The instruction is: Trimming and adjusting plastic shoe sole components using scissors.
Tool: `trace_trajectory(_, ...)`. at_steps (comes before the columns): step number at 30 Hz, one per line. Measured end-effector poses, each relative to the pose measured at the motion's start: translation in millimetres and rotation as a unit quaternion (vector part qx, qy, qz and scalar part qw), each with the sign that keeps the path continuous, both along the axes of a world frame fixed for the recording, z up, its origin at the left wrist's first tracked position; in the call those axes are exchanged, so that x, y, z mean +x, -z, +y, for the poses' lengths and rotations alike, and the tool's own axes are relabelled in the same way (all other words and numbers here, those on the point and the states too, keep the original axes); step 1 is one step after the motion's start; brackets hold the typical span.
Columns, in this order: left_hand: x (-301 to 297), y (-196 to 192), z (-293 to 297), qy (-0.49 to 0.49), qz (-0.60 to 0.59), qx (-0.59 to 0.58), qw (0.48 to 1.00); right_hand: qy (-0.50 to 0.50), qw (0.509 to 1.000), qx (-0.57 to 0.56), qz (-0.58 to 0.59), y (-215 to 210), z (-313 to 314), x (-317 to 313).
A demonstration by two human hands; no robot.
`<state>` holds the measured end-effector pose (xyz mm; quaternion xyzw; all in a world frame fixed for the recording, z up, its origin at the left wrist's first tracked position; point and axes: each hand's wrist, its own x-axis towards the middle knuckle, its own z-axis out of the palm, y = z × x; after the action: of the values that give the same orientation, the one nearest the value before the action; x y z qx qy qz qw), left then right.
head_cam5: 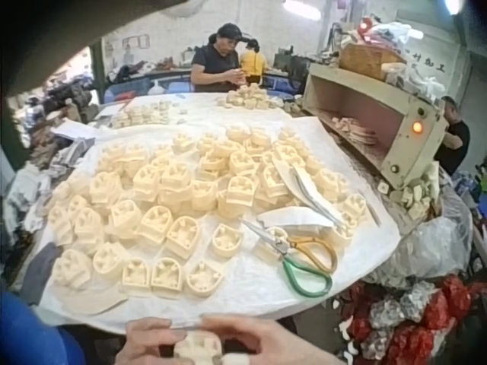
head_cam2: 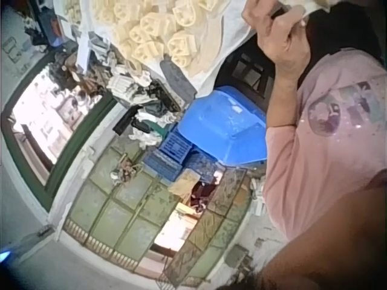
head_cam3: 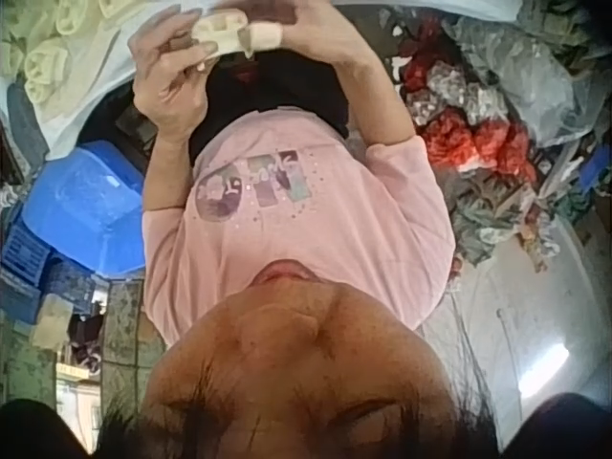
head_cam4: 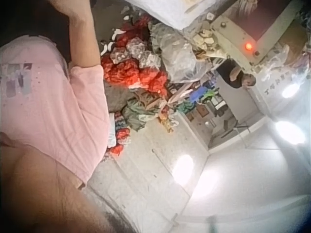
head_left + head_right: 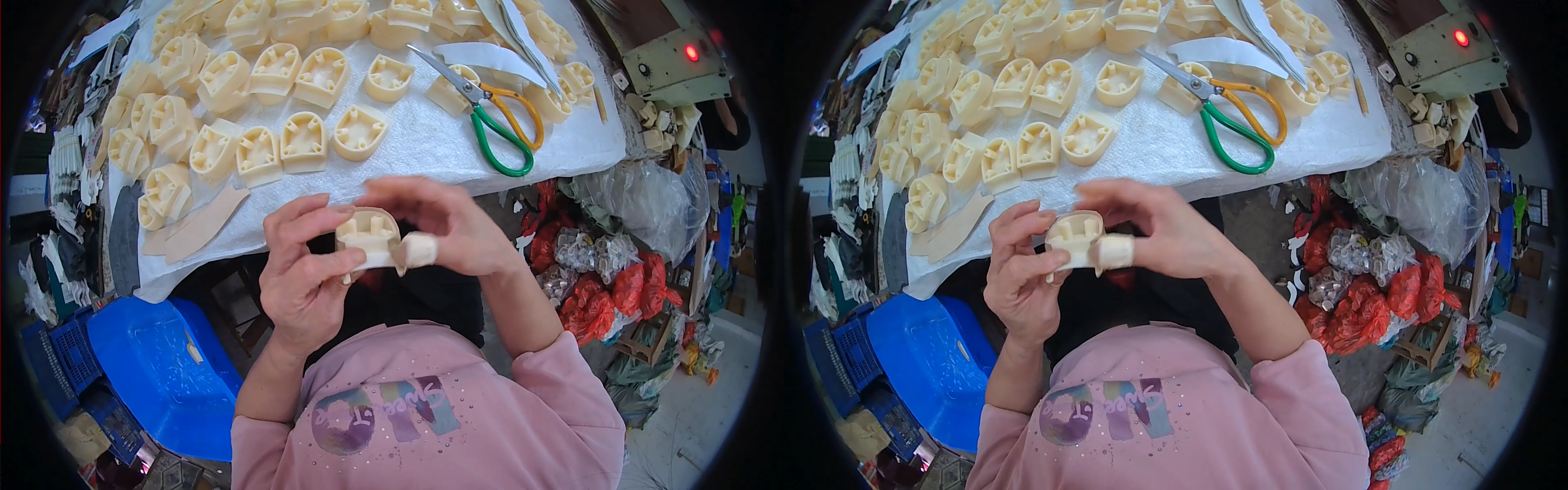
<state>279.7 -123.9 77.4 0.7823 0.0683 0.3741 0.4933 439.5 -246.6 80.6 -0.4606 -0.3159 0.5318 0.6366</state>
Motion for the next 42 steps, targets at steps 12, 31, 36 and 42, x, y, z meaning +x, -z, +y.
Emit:
trace_trajectory(12,3,7,1,0.165,0.116,-0.357,0.912,0.092,0.889,0.124,-0.432,-7,3,0)
trace_trajectory(31,1,1,-18,0.114,0.063,-0.506,0.853,0.057,0.933,0.16,-0.316,12,8,-26)
trace_trajectory(36,2,-10,-23,0.124,0.025,-0.609,0.783,0.034,0.934,0.122,-0.335,5,7,-24)
trace_trajectory(42,-3,5,-22,0.1,0.066,-0.46,0.88,0.036,0.931,0.129,-0.34,9,10,-25)
